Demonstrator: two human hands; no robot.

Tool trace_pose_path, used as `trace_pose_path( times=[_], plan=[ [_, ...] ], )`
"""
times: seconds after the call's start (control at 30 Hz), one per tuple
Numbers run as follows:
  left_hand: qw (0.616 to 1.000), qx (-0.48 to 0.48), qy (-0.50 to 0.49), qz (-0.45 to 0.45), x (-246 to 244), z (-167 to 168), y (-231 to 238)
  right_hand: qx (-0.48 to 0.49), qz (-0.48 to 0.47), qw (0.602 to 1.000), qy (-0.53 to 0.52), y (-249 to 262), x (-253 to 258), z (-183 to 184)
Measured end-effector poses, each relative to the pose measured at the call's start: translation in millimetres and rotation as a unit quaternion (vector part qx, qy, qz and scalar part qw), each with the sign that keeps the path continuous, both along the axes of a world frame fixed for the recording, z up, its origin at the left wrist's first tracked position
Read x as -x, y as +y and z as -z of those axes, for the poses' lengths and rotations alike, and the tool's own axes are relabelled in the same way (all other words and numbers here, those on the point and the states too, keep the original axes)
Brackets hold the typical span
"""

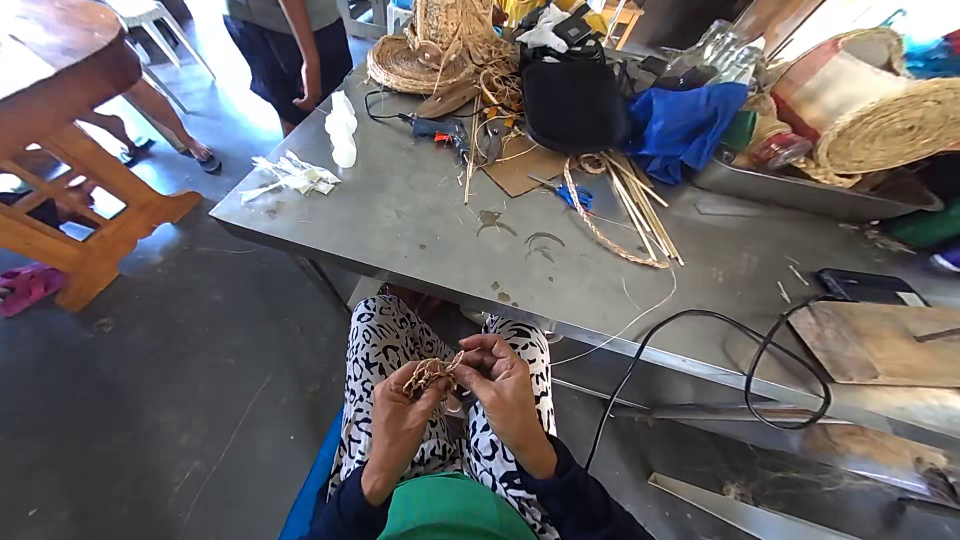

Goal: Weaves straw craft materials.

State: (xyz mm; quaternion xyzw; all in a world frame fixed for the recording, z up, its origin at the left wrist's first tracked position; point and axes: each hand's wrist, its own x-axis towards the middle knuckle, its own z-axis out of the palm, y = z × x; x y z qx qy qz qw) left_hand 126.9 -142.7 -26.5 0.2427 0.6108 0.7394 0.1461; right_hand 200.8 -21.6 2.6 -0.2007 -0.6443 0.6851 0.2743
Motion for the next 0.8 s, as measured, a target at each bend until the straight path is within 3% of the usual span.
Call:
trace_pose_path(
  times=[0.17,0.37,0.47,0.57,0.8],
  plan=[
    [0.999,0.019,-0.017,-0.019,-2,-4,2,0.003,-0.012,1.0,0.028,-2,-1,5],
    [0.999,0.003,-0.039,-0.01,-3,-8,4,0.108,-0.138,0.984,0.034,10,-3,0],
    [0.999,-0.005,-0.033,-0.014,-2,-6,6,0.065,-0.176,0.981,0.058,12,-2,3],
    [1.0,-0.015,-0.025,-0.003,-2,-3,6,0.009,-0.133,0.988,0.077,8,1,7],
    [0.999,-0.022,-0.007,-0.029,-3,-2,9,0.023,-0.005,0.998,0.064,1,6,9]
  ],
)
